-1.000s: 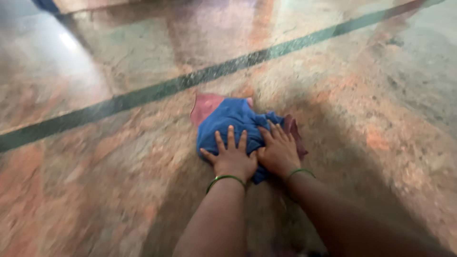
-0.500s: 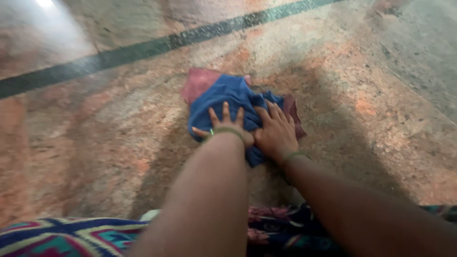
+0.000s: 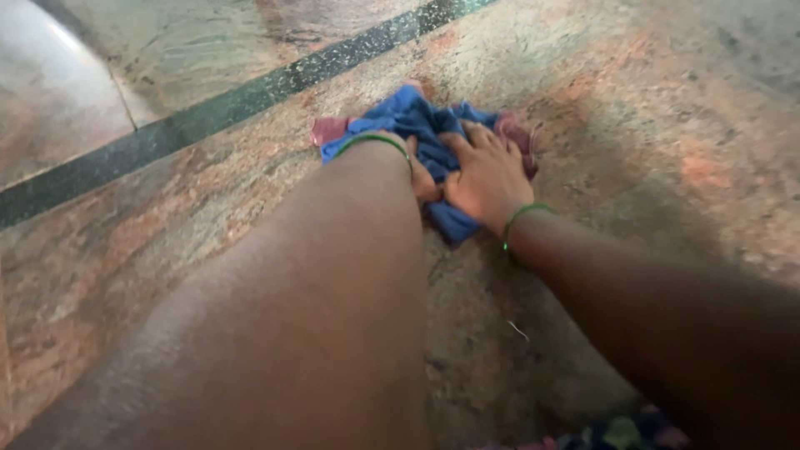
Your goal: The person wipes the floor by hand using a cloth, moving the cloth back and forth across the stone surface in various directions.
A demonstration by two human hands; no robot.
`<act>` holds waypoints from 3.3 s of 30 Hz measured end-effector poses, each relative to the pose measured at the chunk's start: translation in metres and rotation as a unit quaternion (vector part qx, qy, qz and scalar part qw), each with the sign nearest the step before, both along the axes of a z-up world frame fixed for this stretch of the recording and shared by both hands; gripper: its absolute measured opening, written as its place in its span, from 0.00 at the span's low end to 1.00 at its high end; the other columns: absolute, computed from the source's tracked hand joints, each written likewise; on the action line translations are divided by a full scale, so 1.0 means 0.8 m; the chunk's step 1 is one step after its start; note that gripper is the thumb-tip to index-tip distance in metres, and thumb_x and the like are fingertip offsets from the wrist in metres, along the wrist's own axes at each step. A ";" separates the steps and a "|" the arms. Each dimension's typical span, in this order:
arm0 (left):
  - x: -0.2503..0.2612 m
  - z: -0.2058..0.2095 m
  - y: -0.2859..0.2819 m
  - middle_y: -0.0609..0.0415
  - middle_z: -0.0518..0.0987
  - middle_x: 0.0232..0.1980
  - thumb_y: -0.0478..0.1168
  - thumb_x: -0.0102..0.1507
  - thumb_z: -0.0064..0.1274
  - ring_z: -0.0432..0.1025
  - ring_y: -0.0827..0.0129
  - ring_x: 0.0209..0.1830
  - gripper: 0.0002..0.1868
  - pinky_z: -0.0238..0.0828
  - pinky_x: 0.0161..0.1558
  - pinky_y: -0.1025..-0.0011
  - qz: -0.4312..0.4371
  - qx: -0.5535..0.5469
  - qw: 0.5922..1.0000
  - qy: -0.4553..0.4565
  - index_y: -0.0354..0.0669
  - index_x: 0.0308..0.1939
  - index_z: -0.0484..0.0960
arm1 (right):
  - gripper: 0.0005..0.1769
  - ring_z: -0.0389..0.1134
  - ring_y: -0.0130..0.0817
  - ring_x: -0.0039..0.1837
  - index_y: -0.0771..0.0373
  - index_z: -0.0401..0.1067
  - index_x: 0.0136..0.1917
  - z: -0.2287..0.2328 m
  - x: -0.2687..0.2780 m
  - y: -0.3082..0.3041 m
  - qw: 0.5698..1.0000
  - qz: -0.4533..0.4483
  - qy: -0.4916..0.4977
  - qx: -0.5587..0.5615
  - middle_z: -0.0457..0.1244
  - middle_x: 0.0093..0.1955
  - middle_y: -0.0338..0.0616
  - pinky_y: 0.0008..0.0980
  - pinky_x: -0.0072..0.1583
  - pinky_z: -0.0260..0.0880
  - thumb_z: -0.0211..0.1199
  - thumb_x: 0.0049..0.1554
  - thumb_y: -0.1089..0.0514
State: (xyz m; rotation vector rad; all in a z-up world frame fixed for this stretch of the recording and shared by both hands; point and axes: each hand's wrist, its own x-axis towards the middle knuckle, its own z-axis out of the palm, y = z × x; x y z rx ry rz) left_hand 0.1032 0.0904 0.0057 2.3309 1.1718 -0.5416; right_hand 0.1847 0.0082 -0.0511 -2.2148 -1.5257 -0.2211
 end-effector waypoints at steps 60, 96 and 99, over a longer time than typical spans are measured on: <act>0.093 -0.011 -0.160 0.69 0.24 0.86 0.73 0.63 0.36 0.19 0.54 0.85 0.41 0.16 0.72 0.25 -0.142 0.037 0.985 -0.087 0.87 0.79 0.41 | 0.55 0.16 0.58 0.86 0.25 0.33 0.83 0.018 0.164 -0.191 0.897 -0.250 0.192 -0.309 0.19 0.88 0.38 0.77 0.76 0.21 0.58 0.50 0.31; -0.073 -0.070 -0.176 0.47 0.47 0.83 0.58 0.65 0.37 0.38 0.51 0.82 0.36 0.32 0.71 0.32 0.025 0.226 0.951 -0.211 0.53 0.76 0.59 | 0.49 0.07 0.61 0.84 0.09 0.39 0.79 0.063 -0.004 -0.180 0.883 -0.105 0.204 -0.410 0.12 0.87 0.36 0.80 0.74 0.14 0.50 0.47 0.17; -0.051 -0.068 -0.143 0.47 0.48 0.83 0.62 0.66 0.36 0.39 0.50 0.82 0.36 0.32 0.70 0.31 0.010 0.245 0.942 -0.230 0.55 0.75 0.61 | 0.50 0.11 0.60 0.84 0.11 0.40 0.79 0.060 0.029 -0.154 0.902 -0.087 0.185 -0.381 0.15 0.88 0.35 0.79 0.74 0.16 0.52 0.46 0.16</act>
